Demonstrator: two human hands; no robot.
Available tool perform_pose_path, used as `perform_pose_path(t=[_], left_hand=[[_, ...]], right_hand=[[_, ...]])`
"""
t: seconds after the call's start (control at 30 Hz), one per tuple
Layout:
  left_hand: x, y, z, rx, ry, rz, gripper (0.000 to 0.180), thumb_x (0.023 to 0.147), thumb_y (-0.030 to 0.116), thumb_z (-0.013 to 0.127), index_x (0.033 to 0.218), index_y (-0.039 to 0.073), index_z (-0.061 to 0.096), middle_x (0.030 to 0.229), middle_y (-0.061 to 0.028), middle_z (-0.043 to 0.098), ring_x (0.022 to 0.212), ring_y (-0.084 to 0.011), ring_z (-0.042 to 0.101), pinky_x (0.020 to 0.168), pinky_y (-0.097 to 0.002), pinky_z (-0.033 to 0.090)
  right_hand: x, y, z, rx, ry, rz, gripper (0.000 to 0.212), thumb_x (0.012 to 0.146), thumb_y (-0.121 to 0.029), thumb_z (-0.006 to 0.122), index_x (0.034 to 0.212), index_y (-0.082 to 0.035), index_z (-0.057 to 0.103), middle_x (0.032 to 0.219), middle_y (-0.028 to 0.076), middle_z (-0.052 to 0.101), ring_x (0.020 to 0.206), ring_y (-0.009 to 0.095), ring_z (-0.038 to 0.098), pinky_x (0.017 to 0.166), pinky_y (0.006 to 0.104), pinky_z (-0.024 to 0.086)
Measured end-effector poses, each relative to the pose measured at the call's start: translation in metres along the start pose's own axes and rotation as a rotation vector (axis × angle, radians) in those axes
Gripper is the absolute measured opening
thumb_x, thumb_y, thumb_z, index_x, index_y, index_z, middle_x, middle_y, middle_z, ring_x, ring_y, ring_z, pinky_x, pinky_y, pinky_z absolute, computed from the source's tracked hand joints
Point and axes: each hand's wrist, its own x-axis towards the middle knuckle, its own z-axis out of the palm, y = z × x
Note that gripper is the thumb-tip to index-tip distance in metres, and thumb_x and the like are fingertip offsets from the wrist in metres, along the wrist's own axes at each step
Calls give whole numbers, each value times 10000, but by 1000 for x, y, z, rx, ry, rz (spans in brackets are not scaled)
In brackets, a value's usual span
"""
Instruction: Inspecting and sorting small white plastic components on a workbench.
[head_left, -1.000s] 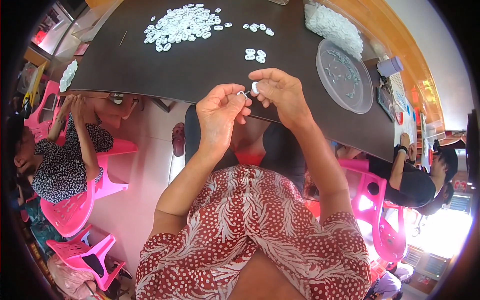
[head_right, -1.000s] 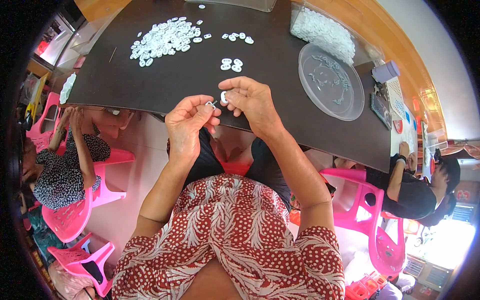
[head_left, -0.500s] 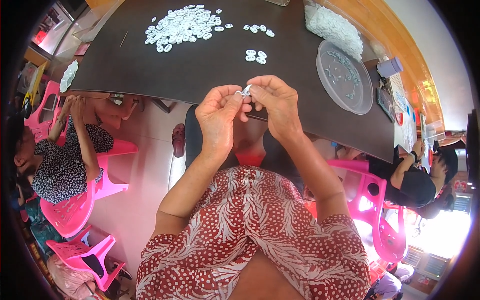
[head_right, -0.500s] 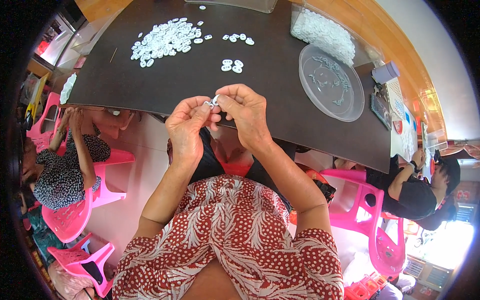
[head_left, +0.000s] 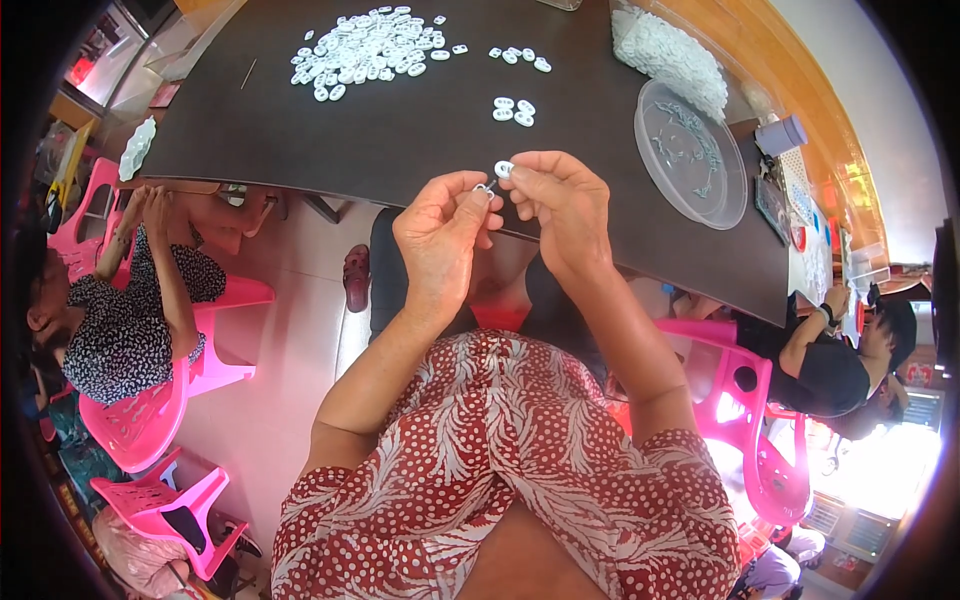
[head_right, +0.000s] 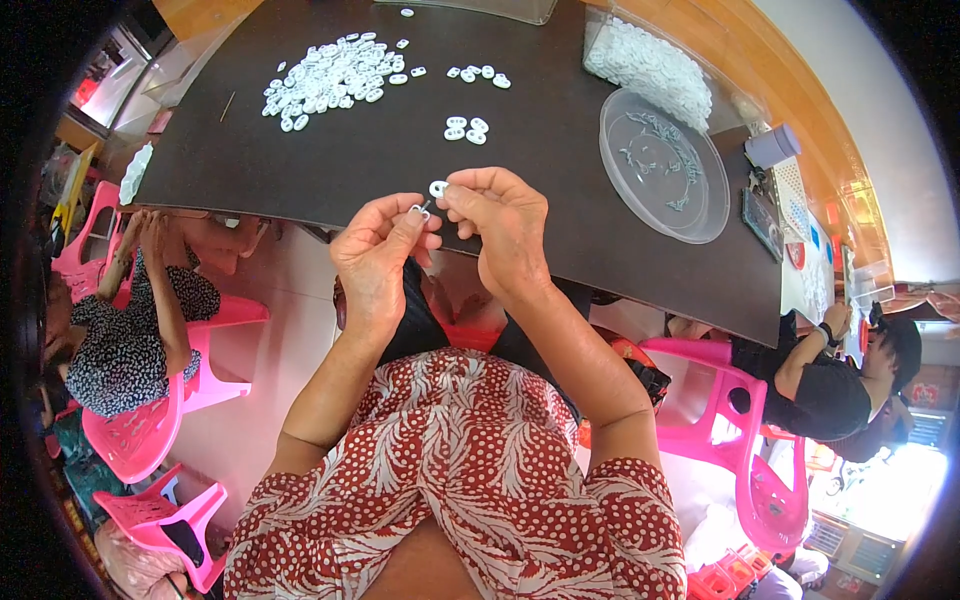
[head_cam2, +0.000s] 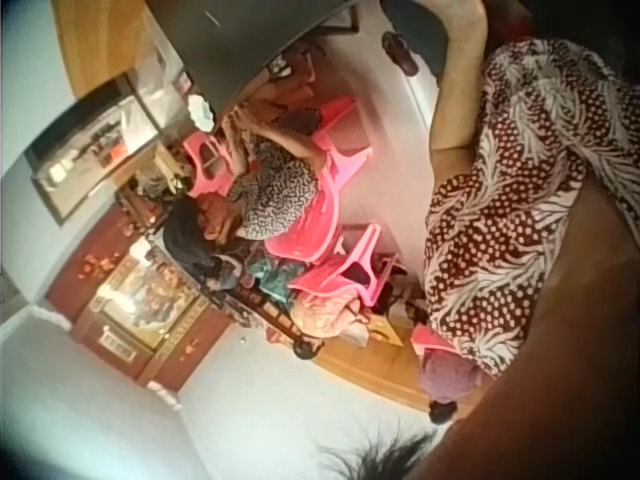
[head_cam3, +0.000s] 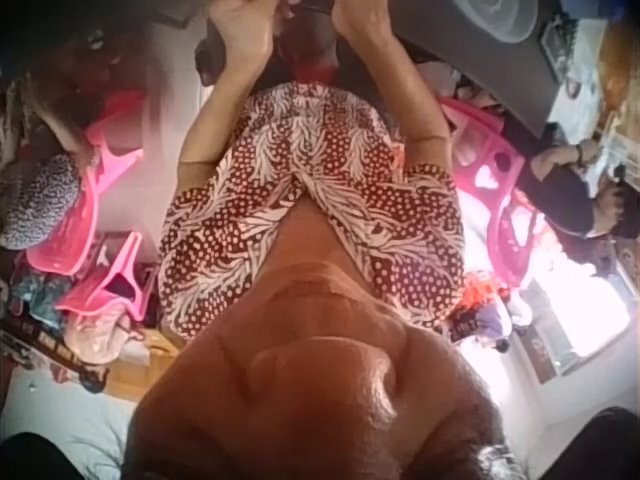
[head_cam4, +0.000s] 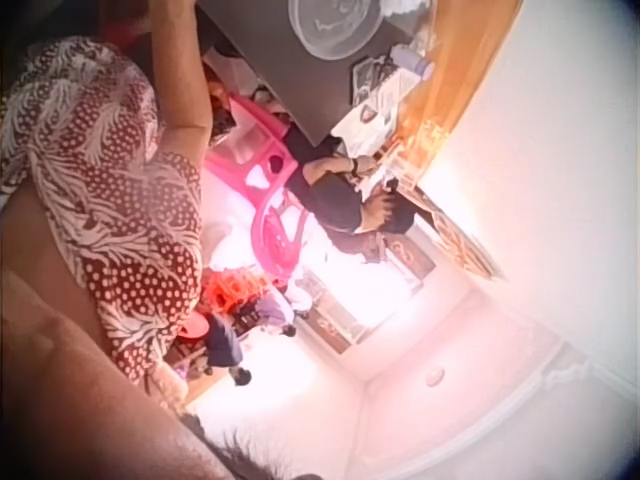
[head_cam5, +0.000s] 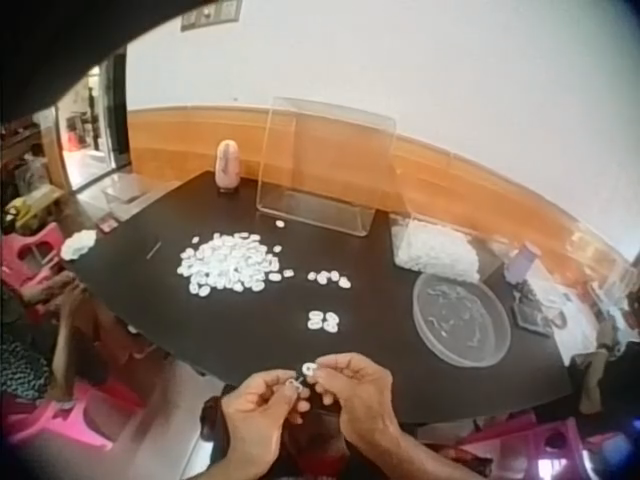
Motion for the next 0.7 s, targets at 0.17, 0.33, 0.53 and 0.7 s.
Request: perform_pose_path(t=[0.17, 0.33, 0.53, 0.7], left_hand=[[0, -1, 3, -4, 12, 8, 218, 864, -6, 557, 1079, -38, 561, 792, -59, 629, 638, -73, 580, 503, -173, 439], [-2, -4, 1, -15, 25, 37, 245, 861, -17, 558, 1104, -41, 548, 745, -24, 594, 627, -65, 566, 505, -169, 430], [-3, -6, 2, -2, 45, 55, 240, 862, -36, 546, 1101, -44, 551, 730, -11, 563, 620, -59, 545, 508, -169, 421], [-2, -9, 1, -26, 37, 63, 235, 860, -46, 541, 1095, -48, 551, 720, -7, 547, 616, -61, 535, 512, -171, 419]], right_hand=[[1, 1, 3, 27, 20, 106, 142, 799, -14, 592, 917, 61, 571, 797, 127, 626, 656, 140, 571, 569, 221, 428], [0, 2, 6, 40, 14, 105, 143, 769, -32, 625, 858, 64, 568, 753, 127, 621, 602, 147, 588, 519, 217, 419], [-1, 3, 9, -10, 8, 70, 125, 764, -28, 622, 839, 59, 572, 727, 115, 617, 595, 129, 577, 505, 206, 408], [-1, 4, 10, -61, 0, 37, 104, 763, -24, 615, 826, 48, 577, 720, 95, 615, 598, 111, 570, 501, 198, 397]])
